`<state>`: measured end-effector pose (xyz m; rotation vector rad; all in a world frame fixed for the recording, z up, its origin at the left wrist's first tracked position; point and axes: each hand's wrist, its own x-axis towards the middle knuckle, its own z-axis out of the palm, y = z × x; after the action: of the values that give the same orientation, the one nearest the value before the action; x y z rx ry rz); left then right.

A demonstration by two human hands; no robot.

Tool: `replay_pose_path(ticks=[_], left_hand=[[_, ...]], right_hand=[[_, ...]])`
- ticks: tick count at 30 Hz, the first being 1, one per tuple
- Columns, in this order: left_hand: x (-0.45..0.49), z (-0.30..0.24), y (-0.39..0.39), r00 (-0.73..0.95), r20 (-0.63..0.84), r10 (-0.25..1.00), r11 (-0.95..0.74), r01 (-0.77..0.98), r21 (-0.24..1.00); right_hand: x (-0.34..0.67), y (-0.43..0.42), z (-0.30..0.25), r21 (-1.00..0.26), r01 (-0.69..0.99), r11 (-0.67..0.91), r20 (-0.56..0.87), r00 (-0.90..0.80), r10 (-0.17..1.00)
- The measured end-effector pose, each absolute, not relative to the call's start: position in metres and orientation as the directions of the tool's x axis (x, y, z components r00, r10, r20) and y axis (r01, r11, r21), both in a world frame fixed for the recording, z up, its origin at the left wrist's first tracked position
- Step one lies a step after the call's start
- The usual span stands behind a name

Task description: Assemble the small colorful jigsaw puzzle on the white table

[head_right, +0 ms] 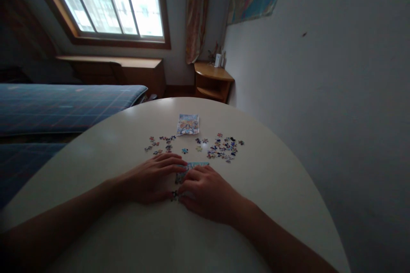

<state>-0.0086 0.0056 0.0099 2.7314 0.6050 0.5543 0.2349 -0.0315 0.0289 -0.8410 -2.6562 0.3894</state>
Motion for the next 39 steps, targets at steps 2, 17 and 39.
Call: replay_pose_path(ticks=[2,17,39], left_hand=[[-0.008,0.01,0.005,0.835,0.292,0.466,-0.864,0.36,0.352],[-0.006,0.007,0.006,0.813,0.272,0.514,-0.845,0.428,0.32],[-0.006,0.011,0.006,0.808,0.301,0.507,-0.846,0.399,0.354]], right_hand=[[0.23,-0.036,0.029,-0.356,0.571,0.739,0.196,-0.728,0.657],[0.211,-0.054,0.025,-0.481,0.72,0.5,0.129,-0.506,0.853],[0.223,-0.03,0.012,-0.441,0.634,0.635,0.265,-0.584,0.767]])
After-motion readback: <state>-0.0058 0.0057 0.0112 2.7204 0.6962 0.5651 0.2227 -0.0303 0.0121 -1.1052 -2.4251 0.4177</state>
